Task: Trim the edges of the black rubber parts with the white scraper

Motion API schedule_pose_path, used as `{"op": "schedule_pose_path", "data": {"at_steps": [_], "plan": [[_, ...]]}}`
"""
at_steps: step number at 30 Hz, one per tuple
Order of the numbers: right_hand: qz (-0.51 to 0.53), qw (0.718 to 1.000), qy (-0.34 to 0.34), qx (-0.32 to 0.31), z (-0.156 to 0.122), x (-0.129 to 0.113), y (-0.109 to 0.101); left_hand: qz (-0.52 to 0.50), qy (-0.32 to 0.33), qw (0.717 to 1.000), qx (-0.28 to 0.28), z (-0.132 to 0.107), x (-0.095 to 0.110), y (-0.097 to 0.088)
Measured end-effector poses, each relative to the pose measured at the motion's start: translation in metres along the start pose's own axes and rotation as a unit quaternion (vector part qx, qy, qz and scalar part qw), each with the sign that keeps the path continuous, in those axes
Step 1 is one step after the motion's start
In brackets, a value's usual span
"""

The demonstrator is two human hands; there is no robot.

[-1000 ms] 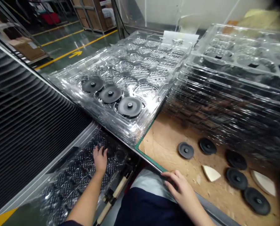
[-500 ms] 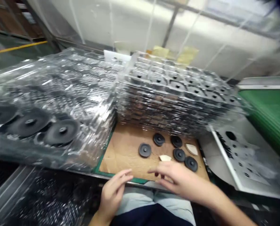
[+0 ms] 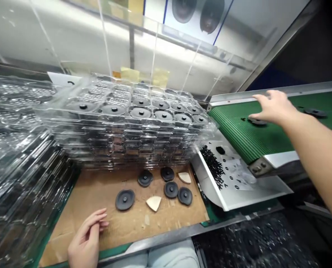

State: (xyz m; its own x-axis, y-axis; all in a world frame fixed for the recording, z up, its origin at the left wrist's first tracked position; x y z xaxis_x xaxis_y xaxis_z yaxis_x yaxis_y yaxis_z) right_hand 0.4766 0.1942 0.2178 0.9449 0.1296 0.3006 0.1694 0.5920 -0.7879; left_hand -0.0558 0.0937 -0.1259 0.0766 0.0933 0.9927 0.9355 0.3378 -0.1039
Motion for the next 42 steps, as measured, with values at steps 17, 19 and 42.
{"op": "schedule_pose_path", "data": {"at_steps": [17,19,42], "plan": [[0.559,0.766,0.057,-0.311,-0.131,-0.24,-0.003,0.006,0.085,0.979,-0.185,-0.072,0.089,0.067],[0.683,0.627,0.157,-0.34,-0.171,-0.278,0.022,-0.02,0.168,0.904,-0.393,-0.091,0.111,0.094],[0.435,0.853,0.156,-0.243,-0.176,-0.381,0.13,-0.375,-0.435,0.775,-0.262,-0.06,0.061,0.04]]}}
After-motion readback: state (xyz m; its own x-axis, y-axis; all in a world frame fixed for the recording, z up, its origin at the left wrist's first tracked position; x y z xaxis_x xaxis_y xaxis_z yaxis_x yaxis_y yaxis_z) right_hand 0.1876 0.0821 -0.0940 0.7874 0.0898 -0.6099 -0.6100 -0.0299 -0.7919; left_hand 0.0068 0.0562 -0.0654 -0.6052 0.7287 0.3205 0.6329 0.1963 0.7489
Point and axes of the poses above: each hand's wrist, its own z-axis towards the middle knuckle, its own y-axis out of the palm, x = y × z, the point moved 4 cm from there along z, towards the middle knuckle, and after that the axes turned 8 degrees about -y, right-handed, at the moved point
